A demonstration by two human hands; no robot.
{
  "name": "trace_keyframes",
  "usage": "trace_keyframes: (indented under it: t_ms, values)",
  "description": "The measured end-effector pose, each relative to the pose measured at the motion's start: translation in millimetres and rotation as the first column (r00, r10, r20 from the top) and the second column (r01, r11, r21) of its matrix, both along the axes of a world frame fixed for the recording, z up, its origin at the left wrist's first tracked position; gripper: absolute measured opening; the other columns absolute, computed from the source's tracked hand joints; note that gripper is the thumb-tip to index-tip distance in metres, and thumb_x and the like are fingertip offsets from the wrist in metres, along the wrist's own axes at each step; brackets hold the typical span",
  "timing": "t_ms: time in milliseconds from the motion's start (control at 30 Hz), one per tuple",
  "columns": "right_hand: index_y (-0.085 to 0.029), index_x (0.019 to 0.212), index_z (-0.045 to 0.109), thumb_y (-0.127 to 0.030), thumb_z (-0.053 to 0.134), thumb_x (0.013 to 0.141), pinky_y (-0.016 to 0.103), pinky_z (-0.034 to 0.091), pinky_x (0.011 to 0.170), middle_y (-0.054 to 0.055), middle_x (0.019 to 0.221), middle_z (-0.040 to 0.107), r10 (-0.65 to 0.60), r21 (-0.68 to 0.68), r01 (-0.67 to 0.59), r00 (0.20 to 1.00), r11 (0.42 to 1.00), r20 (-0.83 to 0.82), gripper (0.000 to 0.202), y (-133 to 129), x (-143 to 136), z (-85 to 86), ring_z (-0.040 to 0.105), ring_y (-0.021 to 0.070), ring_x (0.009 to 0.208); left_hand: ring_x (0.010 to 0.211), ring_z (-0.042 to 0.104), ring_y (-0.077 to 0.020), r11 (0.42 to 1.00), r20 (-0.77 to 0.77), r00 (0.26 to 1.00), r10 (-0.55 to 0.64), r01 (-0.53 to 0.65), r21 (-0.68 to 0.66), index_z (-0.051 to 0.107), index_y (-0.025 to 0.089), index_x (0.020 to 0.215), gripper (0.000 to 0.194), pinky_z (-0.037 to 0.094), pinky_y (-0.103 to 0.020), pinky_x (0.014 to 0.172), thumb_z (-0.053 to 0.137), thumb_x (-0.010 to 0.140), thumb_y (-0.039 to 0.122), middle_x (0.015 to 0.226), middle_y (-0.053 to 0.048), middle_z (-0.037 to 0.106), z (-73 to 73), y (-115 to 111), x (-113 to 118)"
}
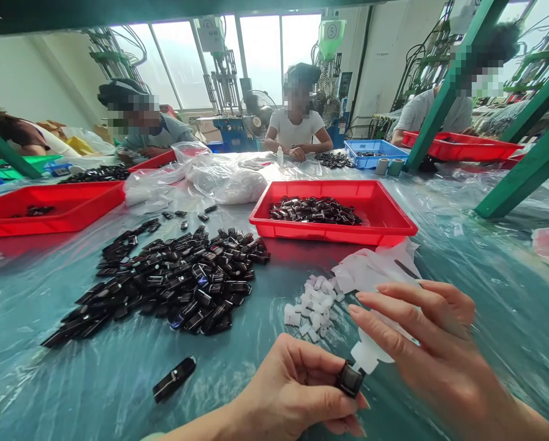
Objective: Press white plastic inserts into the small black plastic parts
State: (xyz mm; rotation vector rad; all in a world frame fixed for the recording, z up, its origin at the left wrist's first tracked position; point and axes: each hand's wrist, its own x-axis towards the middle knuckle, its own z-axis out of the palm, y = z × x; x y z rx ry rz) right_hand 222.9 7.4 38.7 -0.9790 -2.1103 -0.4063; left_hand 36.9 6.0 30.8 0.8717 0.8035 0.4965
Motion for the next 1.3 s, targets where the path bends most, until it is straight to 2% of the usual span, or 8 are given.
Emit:
trace_keyframes:
  t_ms: [367, 500, 667, 833, 1100, 1300]
  values:
    - [-0.024, 0.099, 0.062, -0.017, 0.036, 0.093, 0.042, 0.027, 0.093, 0.002, 0.099, 0.067, 0.040, 0.007, -0.041, 0.999, 0.999, 0.018, 0.028, 0.7, 5.9, -0.3, 0.053, 0.0183, 0.102, 0.054, 0.060, -0.0112, 1.000, -0.007, 1.000, 0.005, -0.005, -0.015, 0.072, 0.008, 0.071, 0.019, 0.044, -0.017, 0.052, 0.072, 0.058, 0.022, 0.058, -0.005, 0.064, 1.2, 0.0, 0.0]
    - [-0.024, 0.097, 0.062, -0.013, 0.034, 0.092, 0.042, 0.026, 0.094, 0.001, 0.097, 0.068, 0.030, 0.032, -0.030, 0.999, 0.999, 0.014, 0.031, 0.8, 4.7, -0.4, 0.054, 0.0173, 0.101, 0.056, 0.061, -0.0117, 1.000, -0.013, 1.000, -0.003, 0.003, -0.015, 0.072, 0.009, 0.071, 0.018, 0.045, -0.017, 0.053, 0.072, 0.059, 0.022, 0.058, -0.004, 0.063, 0.9, -0.8, 0.0]
    - [-0.024, 0.096, 0.062, -0.017, 0.033, 0.093, 0.041, 0.024, 0.096, 0.000, 0.096, 0.068, 0.018, 0.048, -0.019, 1.000, 0.999, 0.026, 0.031, 1.1, 3.5, -1.3, 0.054, 0.0170, 0.101, 0.057, 0.061, -0.0119, 1.000, 0.000, 1.000, -0.029, 0.029, -0.007, 0.072, 0.008, 0.074, 0.019, 0.045, -0.018, 0.055, 0.071, 0.060, 0.022, 0.060, -0.004, 0.063, -2.4, -2.0, -2.3]
    - [-0.023, 0.097, 0.062, -0.014, 0.035, 0.091, 0.041, 0.027, 0.093, 0.001, 0.097, 0.067, 0.010, 0.058, -0.012, 1.000, 0.998, 0.029, 0.028, -0.4, 2.3, -1.3, 0.054, 0.0180, 0.101, 0.058, 0.061, -0.0116, 0.999, 0.001, 0.999, -0.039, 0.039, -0.015, 0.072, 0.009, 0.073, 0.018, 0.045, -0.017, 0.055, 0.071, 0.061, 0.023, 0.059, -0.002, 0.061, -2.5, -2.1, -1.9]
    - [-0.020, 0.100, 0.060, -0.012, 0.039, 0.090, 0.044, 0.031, 0.087, 0.004, 0.099, 0.066, 0.058, 0.006, -0.058, 0.998, 0.998, 0.022, 0.025, 0.2, 2.5, -1.5, 0.053, 0.0206, 0.100, 0.056, 0.061, -0.0111, 0.999, -0.027, 0.999, -0.044, 0.044, -0.013, 0.072, 0.009, 0.071, 0.017, 0.046, -0.017, 0.054, 0.072, 0.060, 0.022, 0.056, -0.002, 0.061, -0.2, -1.0, -0.4]
    - [-0.022, 0.100, 0.061, -0.009, 0.040, 0.088, 0.043, 0.031, 0.088, 0.002, 0.099, 0.066, 0.079, -0.028, -0.079, 0.997, 0.996, 0.007, 0.028, 3.4, 4.3, -2.4, 0.054, 0.0200, 0.100, 0.055, 0.060, -0.0100, 0.999, -0.019, 0.998, -0.052, 0.052, -0.015, 0.072, 0.009, 0.072, 0.017, 0.046, -0.016, 0.054, 0.071, 0.061, 0.021, 0.058, -0.003, 0.062, -0.2, -1.5, -1.8]
